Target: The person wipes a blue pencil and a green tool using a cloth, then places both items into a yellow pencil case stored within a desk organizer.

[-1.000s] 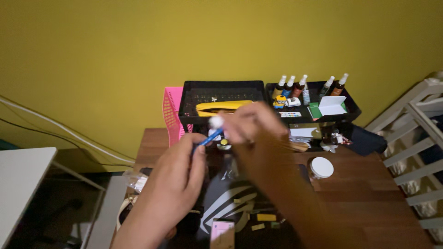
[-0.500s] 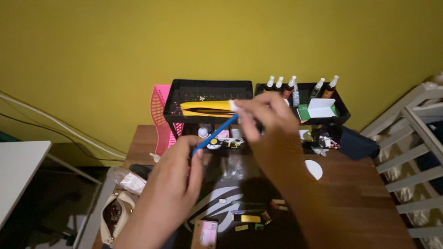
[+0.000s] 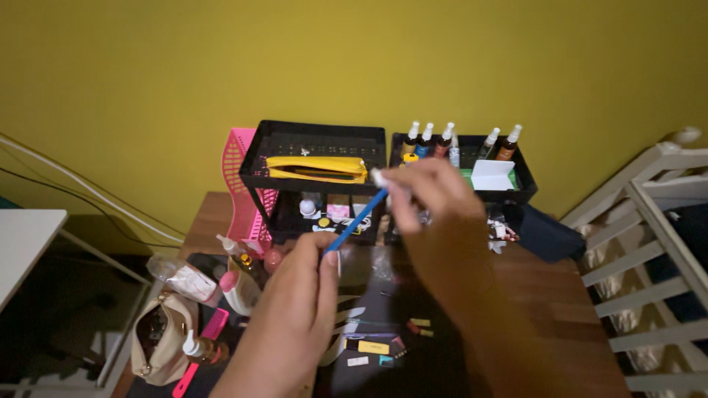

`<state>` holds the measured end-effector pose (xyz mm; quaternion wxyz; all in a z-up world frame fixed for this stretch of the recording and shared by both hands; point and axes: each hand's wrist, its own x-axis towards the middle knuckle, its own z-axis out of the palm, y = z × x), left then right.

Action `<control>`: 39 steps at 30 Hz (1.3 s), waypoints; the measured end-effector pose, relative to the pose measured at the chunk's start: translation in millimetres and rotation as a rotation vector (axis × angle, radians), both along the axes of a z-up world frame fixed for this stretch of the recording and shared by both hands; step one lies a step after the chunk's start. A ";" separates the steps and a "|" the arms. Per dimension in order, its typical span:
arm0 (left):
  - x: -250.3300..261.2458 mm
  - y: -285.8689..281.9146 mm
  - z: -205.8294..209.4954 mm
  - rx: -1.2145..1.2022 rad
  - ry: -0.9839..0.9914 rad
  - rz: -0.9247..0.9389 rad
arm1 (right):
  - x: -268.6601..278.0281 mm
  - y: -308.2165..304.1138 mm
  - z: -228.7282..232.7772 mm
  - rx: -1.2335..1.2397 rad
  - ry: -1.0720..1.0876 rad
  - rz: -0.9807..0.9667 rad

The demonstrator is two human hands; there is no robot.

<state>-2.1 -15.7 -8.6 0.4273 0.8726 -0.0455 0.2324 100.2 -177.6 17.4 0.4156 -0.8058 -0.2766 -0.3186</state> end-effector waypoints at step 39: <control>-5.3 -49.1 -1.9 -0.368 0.248 -0.138 | 29.0 -70.0 -7.6 1.042 0.828 0.752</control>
